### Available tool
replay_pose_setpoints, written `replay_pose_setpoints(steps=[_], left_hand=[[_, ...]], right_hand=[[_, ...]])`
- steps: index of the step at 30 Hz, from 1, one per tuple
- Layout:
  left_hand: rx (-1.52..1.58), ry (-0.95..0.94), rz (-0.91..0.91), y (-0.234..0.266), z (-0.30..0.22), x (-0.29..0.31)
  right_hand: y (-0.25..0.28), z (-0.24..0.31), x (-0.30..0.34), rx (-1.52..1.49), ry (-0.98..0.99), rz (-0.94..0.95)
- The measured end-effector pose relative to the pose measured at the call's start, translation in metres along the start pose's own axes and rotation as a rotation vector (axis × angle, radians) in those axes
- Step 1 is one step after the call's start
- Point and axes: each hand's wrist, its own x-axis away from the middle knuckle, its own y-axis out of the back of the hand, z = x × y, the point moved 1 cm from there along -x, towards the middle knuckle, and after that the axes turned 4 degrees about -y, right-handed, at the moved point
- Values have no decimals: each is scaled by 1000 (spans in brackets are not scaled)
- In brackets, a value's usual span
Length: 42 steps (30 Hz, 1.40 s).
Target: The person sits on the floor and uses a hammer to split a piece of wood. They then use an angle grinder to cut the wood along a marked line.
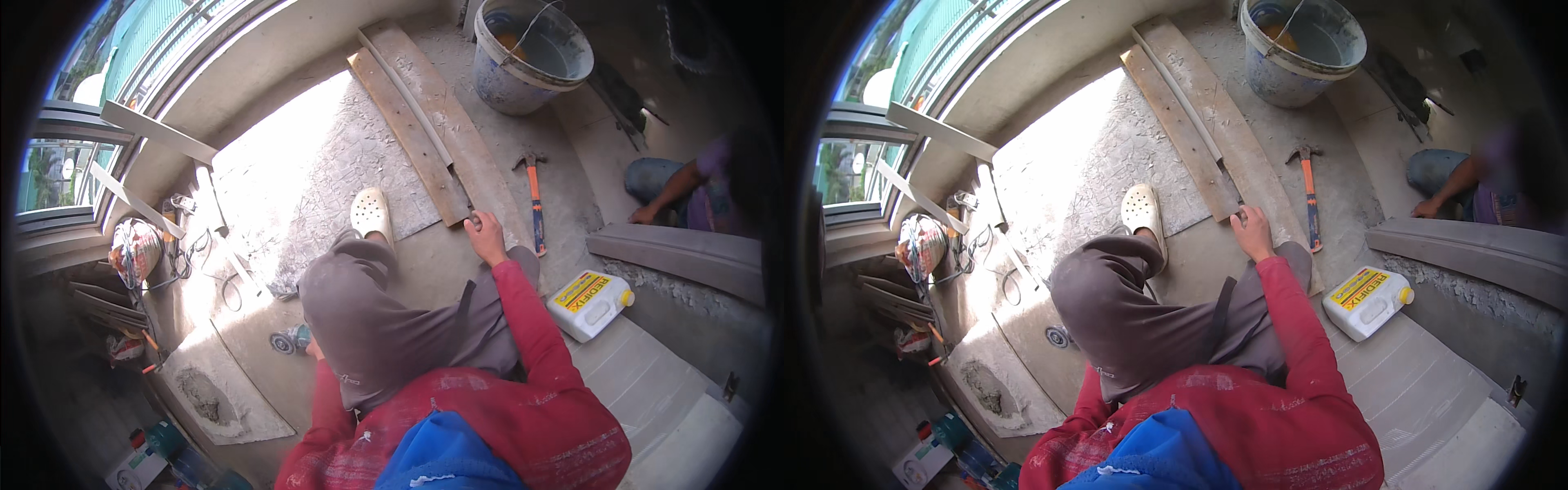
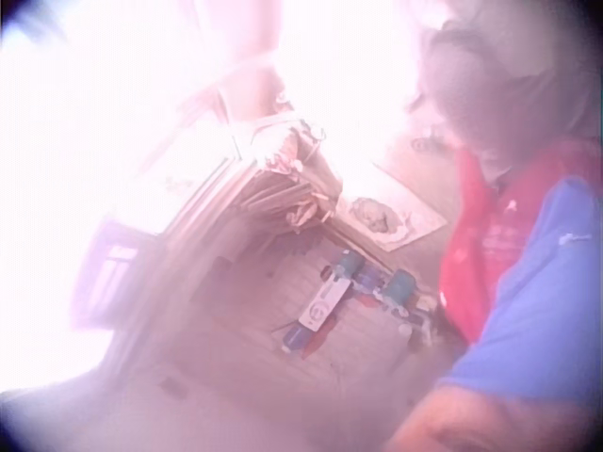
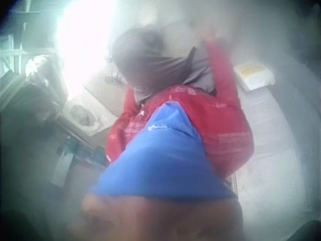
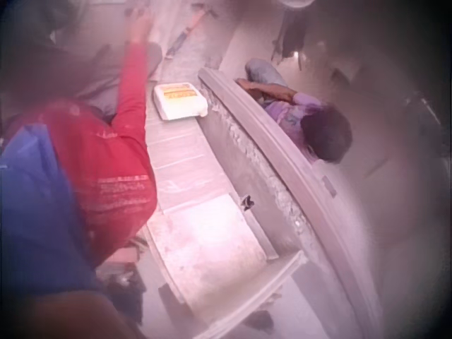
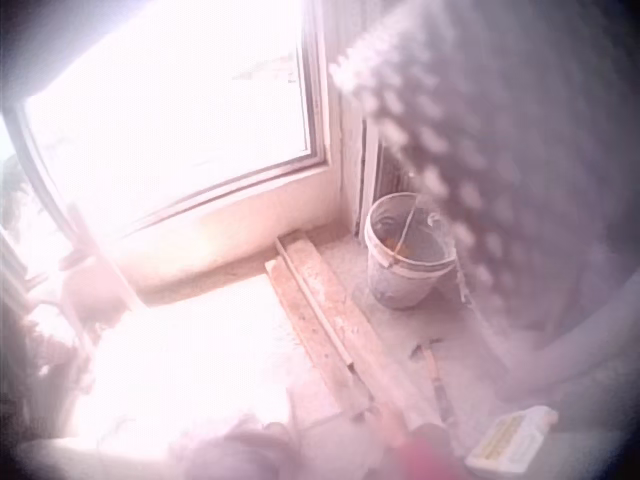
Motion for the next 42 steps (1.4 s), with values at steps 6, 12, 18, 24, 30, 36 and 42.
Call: replay_pose_setpoints(steps=[6,12,18,24,30,36,42], left_hand=[[-67,-441,100,2,-97,27],[188,-895,224,-37,-258,97],[284,-887,541,-106,-327,130],[229,-919,645,-240,-362,163],[221,-872,965,-359,-418,243],[237,-692,1186,-430,-407,303],[378,35,1622,-440,-334,232]], right_hand=[[9,45,13,-150,-33,41],[-10,66,25,-266,228,97],[4,34,46,-352,-12,47],[33,99,13,-363,-31,5],[8,239,-78,-227,582,-10],[2,253,-142,-95,346,-143],[3,175,-146,-686,149,468]])
